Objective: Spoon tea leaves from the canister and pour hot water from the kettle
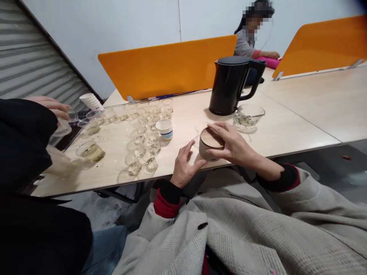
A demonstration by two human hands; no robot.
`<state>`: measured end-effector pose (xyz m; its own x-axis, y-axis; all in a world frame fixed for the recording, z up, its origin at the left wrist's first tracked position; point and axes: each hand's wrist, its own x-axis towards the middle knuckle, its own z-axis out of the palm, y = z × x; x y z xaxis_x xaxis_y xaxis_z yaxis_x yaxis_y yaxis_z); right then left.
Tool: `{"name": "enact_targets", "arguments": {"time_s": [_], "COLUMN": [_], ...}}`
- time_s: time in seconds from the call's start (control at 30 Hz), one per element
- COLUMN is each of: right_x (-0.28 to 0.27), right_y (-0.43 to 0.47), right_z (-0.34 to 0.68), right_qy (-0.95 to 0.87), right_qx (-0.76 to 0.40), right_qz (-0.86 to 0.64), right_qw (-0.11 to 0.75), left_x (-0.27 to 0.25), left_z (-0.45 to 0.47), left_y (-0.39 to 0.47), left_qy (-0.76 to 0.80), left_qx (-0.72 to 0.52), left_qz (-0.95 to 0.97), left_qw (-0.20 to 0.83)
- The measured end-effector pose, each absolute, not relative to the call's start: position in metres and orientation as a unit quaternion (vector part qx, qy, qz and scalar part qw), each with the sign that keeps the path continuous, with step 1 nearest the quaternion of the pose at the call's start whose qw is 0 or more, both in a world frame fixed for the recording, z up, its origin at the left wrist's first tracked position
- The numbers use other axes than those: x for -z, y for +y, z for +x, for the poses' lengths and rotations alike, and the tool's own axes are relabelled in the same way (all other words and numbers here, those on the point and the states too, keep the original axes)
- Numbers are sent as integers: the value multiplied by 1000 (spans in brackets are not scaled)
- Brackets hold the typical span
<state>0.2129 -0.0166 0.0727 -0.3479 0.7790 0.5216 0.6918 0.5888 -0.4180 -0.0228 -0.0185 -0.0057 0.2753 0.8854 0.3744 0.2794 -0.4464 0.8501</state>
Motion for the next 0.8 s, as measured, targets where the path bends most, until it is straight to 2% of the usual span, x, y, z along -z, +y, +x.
{"name": "enact_targets", "arguments": {"time_s": [0.17,0.47,0.63,0.8], "right_x": [-52,-53,-45,-39], "right_y": [-7,-13,-10,-5], "right_z": [206,201,193,190], "right_qy": [-819,-807,-786,-758], "right_qx": [-83,-67,-46,-84], "right_qz": [-455,-488,-496,-479], "right_qw": [340,327,367,436], "left_x": [0,1,-2,-3], "left_z": [-11,16,19,20], "left_y": [-16,-10,-9,-10], "left_qy": [418,455,460,473], "left_qx": [-406,-417,-424,-429], "left_qz": [763,737,738,727], "left_qw": [279,274,254,252]}}
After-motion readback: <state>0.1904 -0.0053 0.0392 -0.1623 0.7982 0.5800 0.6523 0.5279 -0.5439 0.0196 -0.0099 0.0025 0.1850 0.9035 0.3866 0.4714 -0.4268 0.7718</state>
